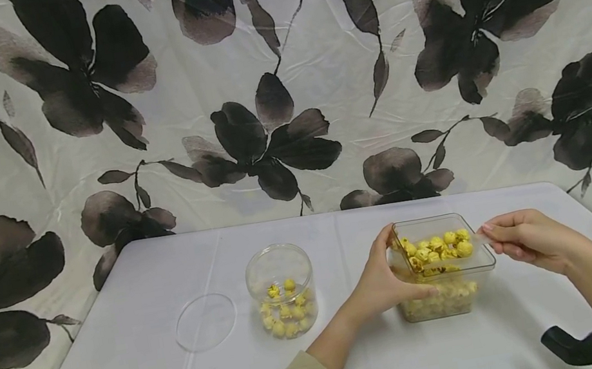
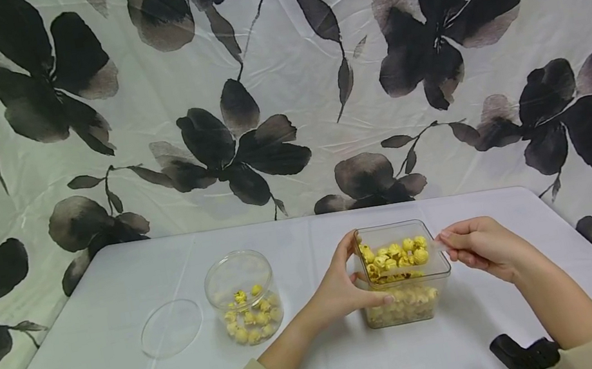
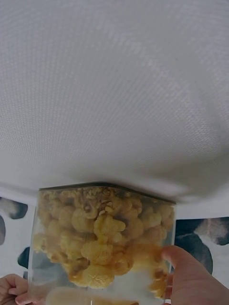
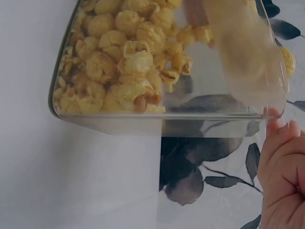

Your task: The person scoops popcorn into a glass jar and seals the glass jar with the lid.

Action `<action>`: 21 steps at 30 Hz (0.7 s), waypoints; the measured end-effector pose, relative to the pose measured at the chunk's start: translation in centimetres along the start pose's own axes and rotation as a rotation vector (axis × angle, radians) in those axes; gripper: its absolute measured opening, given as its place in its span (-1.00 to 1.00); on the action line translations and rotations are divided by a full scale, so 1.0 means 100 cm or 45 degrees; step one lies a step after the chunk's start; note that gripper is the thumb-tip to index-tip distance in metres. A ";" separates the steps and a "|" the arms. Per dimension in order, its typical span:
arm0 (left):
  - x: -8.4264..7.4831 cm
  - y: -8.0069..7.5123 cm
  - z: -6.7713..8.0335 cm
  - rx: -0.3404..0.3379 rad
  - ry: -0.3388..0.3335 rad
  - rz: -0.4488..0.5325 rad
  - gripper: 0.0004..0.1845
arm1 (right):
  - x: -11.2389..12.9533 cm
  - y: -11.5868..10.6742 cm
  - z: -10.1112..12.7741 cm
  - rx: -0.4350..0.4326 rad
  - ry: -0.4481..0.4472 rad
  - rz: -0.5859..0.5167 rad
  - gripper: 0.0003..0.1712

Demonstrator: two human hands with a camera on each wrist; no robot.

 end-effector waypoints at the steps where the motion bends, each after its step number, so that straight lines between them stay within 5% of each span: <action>1: 0.000 0.000 0.000 -0.002 -0.001 0.000 0.23 | 0.000 0.000 0.000 0.000 0.009 0.019 -0.70; 8: 0.000 -0.001 0.001 -0.002 -0.015 0.005 0.23 | 0.001 0.003 0.002 0.050 0.005 0.086 -0.72; 21: -0.002 0.000 0.001 -0.002 -0.005 0.000 0.23 | -0.006 0.000 0.006 0.030 0.056 -0.108 -0.67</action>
Point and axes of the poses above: each hand's wrist, its own z-axis away from the middle knuckle, its own y-axis out of the palm, x = y × z, the point moved 10 cm from there along -z, towards the middle knuckle, and after that the axes turned 1 degree about -z, right-handed, at the moved point
